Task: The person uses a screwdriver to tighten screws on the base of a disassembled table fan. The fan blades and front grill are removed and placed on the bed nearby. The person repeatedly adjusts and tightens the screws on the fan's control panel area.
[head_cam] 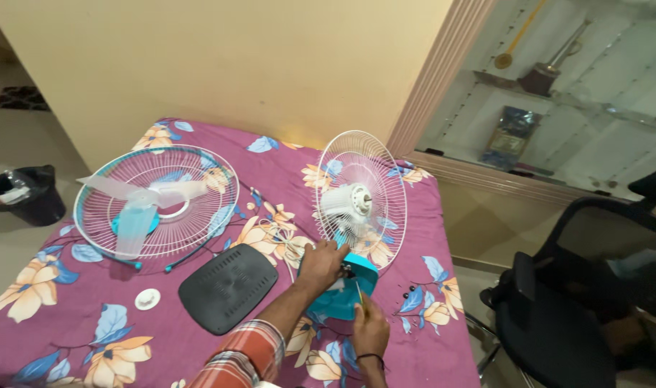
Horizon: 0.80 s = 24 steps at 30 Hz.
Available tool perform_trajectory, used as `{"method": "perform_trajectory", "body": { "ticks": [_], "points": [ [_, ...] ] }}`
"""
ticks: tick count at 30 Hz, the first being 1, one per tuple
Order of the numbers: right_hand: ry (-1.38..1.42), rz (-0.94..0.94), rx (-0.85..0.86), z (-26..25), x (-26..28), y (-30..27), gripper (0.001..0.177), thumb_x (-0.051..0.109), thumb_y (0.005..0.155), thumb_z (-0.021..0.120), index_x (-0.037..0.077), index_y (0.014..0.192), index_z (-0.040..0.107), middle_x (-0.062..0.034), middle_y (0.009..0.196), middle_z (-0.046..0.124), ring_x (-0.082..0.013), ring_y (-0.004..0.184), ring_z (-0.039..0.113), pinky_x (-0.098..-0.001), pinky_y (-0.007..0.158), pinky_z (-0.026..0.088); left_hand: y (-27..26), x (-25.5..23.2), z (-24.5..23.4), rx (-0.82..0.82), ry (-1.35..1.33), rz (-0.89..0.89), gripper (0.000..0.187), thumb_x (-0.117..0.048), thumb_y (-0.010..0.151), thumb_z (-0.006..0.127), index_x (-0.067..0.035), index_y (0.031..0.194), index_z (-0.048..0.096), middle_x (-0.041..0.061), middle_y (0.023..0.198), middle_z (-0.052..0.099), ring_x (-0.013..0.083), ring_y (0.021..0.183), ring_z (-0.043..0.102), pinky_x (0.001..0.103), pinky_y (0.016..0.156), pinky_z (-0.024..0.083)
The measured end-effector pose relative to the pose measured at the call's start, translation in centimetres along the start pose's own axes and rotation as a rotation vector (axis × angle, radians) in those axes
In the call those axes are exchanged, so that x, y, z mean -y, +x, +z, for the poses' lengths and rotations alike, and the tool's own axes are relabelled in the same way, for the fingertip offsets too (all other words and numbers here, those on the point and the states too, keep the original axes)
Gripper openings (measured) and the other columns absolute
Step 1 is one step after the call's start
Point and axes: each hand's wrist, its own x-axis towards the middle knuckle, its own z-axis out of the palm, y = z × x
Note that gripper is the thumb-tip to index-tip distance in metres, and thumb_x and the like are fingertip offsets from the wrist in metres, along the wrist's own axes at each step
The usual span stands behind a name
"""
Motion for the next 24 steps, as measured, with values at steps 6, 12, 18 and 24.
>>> {"method": "perform_trajectory", "body": {
  "ticks": [6, 12, 18, 24],
  "points": [
    [1.339, 1.154, 0.296, 2.2, -3.3, -2.1, 0.04, 0.008, 0.098, 0.062, 0.011, 0.139, 0.062, 0.0013, 0.081, 0.055, -0.0087, 0.057, 0.048, -0.0247, 0.047, 0.036, -0.9, -0.6, -0.9, -0.023, 0.011, -0.009, 0.059, -0.032, 0.078, 0.083, -0.018, 0.129, 0.057, 0.009, 0.113, 0.061, 0.0304, 0.113, 0.057, 0.055, 0.085, 0.044],
    [1.248, 1.198, 0.395, 1.0, -0.4, -0.8, 0.039, 0.019, 0.1, 0.053, 0.016, 0.139, 0.057, -0.0006, 0.082, 0.057, -0.0095, 0.051, 0.044, -0.0257, 0.045, 0.035, -1.9, -0.6, -1.9, -0.032, 0.046, -0.075, 0.063, -0.035, 0.08, 0.082, -0.017, 0.132, 0.052, 0.01, 0.116, 0.056, 0.0311, 0.114, 0.054, 0.063, 0.09, 0.042],
    [1.244, 1.181, 0.459, 1.3, 0.6, -0.7, 0.037, 0.022, 0.104, 0.052, 0.011, 0.139, 0.059, -0.0015, 0.078, 0.052, -0.0086, 0.046, 0.036, -0.0257, 0.042, 0.033, -2.0, 0.1, -1.6, -0.04, 0.027, -0.056, 0.061, -0.033, 0.082, 0.081, -0.019, 0.133, 0.051, 0.01, 0.118, 0.057, 0.0304, 0.116, 0.054, 0.064, 0.091, 0.042],
    [1.257, 1.167, 0.474, 1.3, 0.5, -0.5, 0.037, 0.024, 0.106, 0.048, 0.014, 0.139, 0.059, -0.0011, 0.077, 0.052, -0.0072, 0.044, 0.033, -0.0245, 0.039, 0.029, -1.7, 0.2, -1.3, -0.021, 0.057, -0.067, 0.061, -0.031, 0.08, 0.081, -0.02, 0.132, 0.051, 0.011, 0.12, 0.056, 0.0321, 0.116, 0.053, 0.066, 0.092, 0.041]
  ]
}}
